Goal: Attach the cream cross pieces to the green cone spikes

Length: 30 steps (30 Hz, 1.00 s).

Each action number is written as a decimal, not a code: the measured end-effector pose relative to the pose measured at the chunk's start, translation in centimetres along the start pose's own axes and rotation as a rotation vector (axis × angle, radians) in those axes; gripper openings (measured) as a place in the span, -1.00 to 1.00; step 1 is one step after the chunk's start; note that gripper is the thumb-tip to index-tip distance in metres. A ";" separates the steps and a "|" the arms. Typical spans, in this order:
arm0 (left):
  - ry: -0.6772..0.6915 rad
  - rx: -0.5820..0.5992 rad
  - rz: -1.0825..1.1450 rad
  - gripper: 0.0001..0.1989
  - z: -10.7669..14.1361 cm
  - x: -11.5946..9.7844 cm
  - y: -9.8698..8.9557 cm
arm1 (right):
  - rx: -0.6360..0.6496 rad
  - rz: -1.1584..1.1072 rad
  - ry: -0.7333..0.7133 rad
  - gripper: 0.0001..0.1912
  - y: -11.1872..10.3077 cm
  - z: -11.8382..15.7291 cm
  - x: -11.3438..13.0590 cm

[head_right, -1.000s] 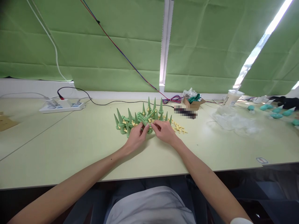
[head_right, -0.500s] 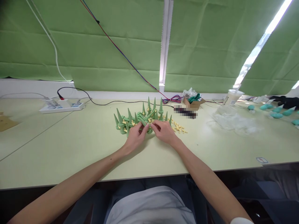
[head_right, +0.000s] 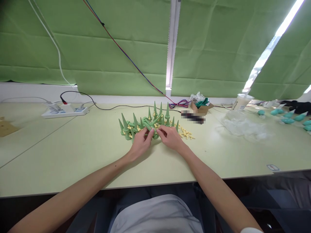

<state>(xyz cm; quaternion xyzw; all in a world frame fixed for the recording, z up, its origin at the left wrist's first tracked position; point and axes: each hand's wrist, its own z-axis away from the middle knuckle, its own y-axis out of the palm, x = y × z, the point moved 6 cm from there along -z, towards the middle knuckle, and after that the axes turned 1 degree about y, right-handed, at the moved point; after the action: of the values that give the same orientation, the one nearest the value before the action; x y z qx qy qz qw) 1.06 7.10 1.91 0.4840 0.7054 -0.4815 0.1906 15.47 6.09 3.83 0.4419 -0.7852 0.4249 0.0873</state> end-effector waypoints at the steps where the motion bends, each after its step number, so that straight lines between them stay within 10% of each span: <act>1: 0.000 0.003 -0.002 -0.59 0.0 0.0 0.0 | 0.000 0.003 0.000 -0.71 0.0 0.0 0.0; 30: 0.032 0.144 0.019 -0.72 0.5 -1.0 0.5 | -0.020 0.042 0.127 -0.61 0.2 -0.4 -1.6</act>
<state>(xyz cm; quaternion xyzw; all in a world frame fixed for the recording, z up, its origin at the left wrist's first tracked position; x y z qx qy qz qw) 1.84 6.19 2.16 0.5108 0.6673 -0.5212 0.1488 16.17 7.44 3.13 0.3967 -0.7914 0.4459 0.1324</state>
